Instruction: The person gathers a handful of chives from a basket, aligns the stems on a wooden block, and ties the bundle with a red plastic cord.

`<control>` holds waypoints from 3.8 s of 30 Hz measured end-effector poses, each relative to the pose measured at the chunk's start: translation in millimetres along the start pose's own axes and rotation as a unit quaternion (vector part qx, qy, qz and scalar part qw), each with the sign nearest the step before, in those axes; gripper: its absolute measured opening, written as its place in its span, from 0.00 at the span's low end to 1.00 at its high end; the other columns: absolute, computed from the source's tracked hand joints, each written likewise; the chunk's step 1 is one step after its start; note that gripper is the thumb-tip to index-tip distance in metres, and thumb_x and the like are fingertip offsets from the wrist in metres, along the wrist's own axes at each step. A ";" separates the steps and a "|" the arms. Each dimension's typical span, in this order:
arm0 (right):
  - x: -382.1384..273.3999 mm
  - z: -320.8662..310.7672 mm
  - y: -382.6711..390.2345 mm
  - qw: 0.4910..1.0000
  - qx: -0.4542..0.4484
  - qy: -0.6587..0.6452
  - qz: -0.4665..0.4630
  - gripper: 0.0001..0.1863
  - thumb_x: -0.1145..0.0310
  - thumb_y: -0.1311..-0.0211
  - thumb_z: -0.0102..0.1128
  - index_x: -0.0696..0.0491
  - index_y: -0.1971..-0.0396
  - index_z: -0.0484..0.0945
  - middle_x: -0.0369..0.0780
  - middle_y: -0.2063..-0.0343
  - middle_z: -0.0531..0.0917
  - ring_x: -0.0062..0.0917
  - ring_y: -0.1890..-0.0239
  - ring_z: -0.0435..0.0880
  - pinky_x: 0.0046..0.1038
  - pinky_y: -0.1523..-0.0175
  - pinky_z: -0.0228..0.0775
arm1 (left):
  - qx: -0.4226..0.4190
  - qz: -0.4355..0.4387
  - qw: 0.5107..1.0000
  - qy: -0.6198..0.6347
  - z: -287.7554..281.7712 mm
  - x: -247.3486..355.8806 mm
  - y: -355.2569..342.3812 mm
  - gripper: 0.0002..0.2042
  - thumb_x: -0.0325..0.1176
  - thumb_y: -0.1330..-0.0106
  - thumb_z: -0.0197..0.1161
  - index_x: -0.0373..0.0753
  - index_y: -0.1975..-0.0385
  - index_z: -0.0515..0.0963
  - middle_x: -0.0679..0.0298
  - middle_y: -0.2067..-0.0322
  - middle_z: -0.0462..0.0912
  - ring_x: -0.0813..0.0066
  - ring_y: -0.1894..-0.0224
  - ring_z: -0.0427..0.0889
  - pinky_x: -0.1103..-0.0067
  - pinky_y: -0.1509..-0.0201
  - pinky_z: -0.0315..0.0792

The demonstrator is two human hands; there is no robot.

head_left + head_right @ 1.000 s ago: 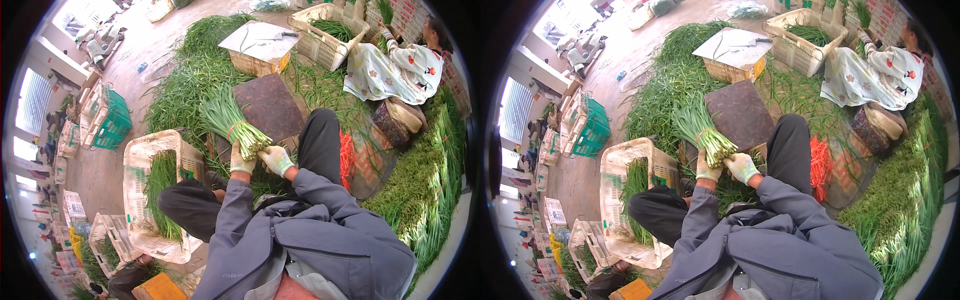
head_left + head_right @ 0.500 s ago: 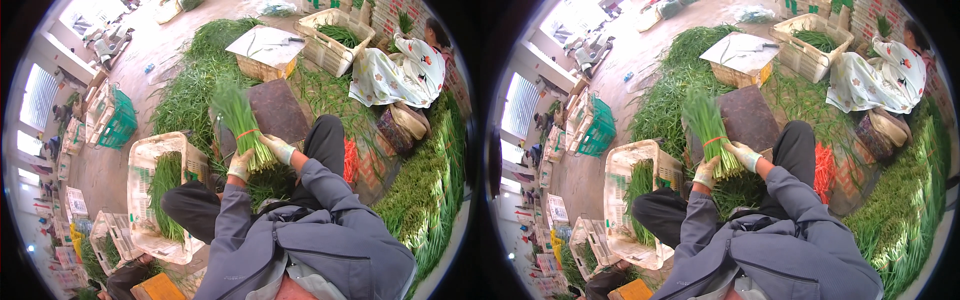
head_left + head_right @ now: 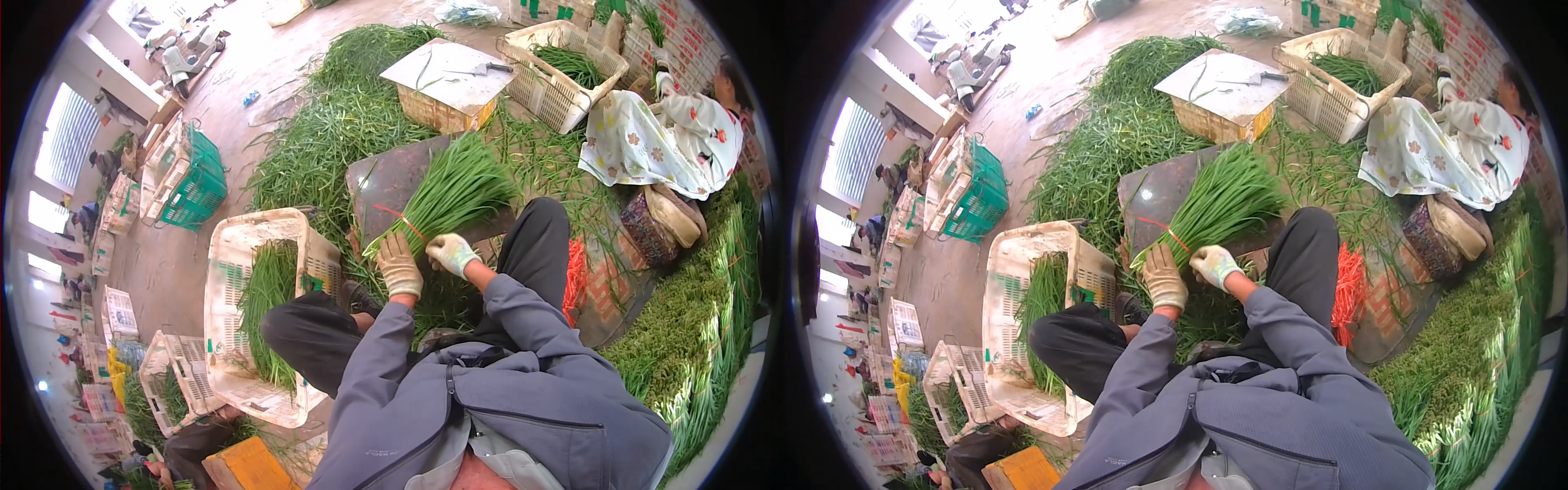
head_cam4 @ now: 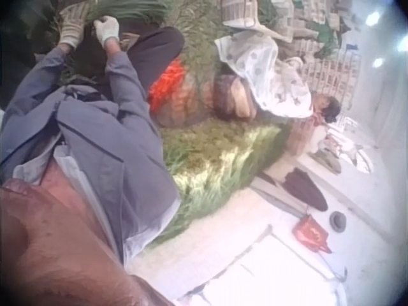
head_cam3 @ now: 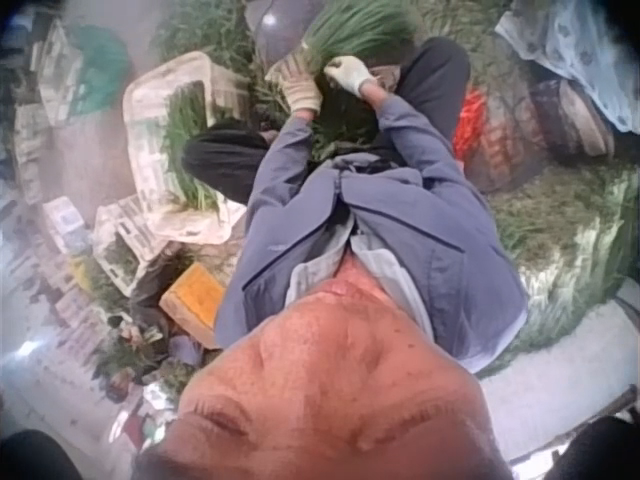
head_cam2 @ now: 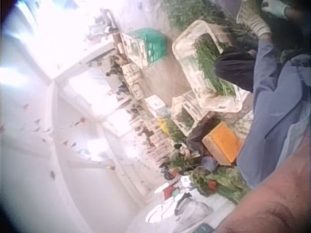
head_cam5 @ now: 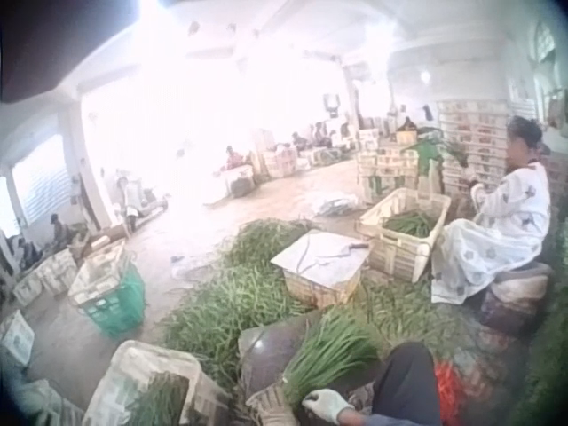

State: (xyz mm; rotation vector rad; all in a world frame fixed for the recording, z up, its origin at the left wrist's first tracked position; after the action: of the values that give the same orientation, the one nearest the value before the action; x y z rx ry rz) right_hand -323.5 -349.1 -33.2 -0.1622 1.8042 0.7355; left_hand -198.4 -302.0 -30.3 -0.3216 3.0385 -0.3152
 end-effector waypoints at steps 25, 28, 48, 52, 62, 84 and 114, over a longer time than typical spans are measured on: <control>-86.4 -26.1 -66.3 0.966 0.021 0.149 -0.209 0.16 0.58 0.35 0.56 0.57 0.70 0.82 0.44 0.80 0.82 0.32 0.77 0.81 0.32 0.66 0.72 | 0.334 -0.317 0.779 0.424 -29.5 -128.3 20.1 0.21 0.39 0.27 0.51 0.27 0.45 0.71 0.45 0.49 0.78 0.51 0.45 0.75 0.67 0.38 0.65; -71.9 -20.5 -59.6 0.979 0.001 0.125 -0.161 0.17 0.58 0.33 0.55 0.57 0.69 0.82 0.40 0.81 0.82 0.25 0.78 0.80 0.28 0.67 0.72 | 0.335 -0.406 0.694 0.492 9.6 -168.8 33.3 0.24 0.45 0.24 0.46 0.27 0.44 0.71 0.46 0.47 0.78 0.54 0.47 0.76 0.70 0.39 0.66; -56.1 -12.5 -61.4 0.993 -0.028 0.040 -0.109 0.15 0.61 0.32 0.56 0.59 0.69 0.81 0.36 0.81 0.80 0.19 0.79 0.77 0.24 0.69 0.70 | 0.065 -0.359 0.848 0.386 -6.2 -93.4 3.7 0.20 0.47 0.46 0.70 0.32 0.69 0.82 0.52 0.73 0.84 0.58 0.71 0.83 0.70 0.61 0.74; -46.8 -19.6 -69.6 0.993 -0.027 0.031 -0.108 0.15 0.60 0.32 0.57 0.58 0.68 0.81 0.37 0.81 0.81 0.20 0.79 0.78 0.26 0.68 0.71 | 0.067 -0.370 0.839 0.392 -9.8 -96.4 7.0 0.15 0.41 0.42 0.63 0.33 0.69 0.82 0.48 0.73 0.84 0.51 0.69 0.83 0.67 0.61 0.74; -97.3 -13.4 -31.8 0.891 0.107 0.307 -0.317 0.15 0.61 0.46 0.67 0.49 0.60 0.80 0.43 0.62 0.79 0.41 0.61 0.81 0.37 0.57 0.76 | 0.062 -0.333 0.844 0.415 -22.1 -99.6 19.0 0.11 0.34 0.38 0.62 0.31 0.63 0.81 0.54 0.73 0.85 0.65 0.73 0.82 0.73 0.63 0.74; -105.7 79.4 -38.7 0.790 0.040 0.471 -0.390 0.07 0.70 0.42 0.54 0.54 0.70 0.81 0.48 0.63 0.79 0.41 0.63 0.84 0.38 0.58 0.78 | -0.195 -0.406 0.858 0.248 20.4 -150.8 69.8 0.18 0.36 0.42 0.65 0.39 0.52 0.79 0.48 0.53 0.82 0.52 0.51 0.81 0.66 0.45 0.74; -55.7 -21.6 -10.3 0.908 0.230 0.127 -0.326 0.13 0.68 0.41 0.65 0.56 0.57 0.81 0.44 0.66 0.82 0.37 0.65 0.82 0.31 0.58 0.74 | -0.072 0.101 0.955 0.270 -50.8 -31.5 -103.0 0.41 0.45 0.54 0.72 0.32 0.39 0.68 0.46 0.42 0.73 0.52 0.38 0.71 0.67 0.34 0.65</control>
State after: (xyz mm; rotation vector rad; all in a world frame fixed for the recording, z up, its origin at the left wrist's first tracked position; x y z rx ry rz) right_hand -316.0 -382.8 16.6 -0.5327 1.9484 -0.2005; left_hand -151.7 -383.9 42.5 0.0923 3.6013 -0.1893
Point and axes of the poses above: each hand's wrist, its own y-axis away from the middle knuckle, its own z-axis out of the palm, x = y × z, the point moved 8 cm from there along -y, towards the middle knuckle
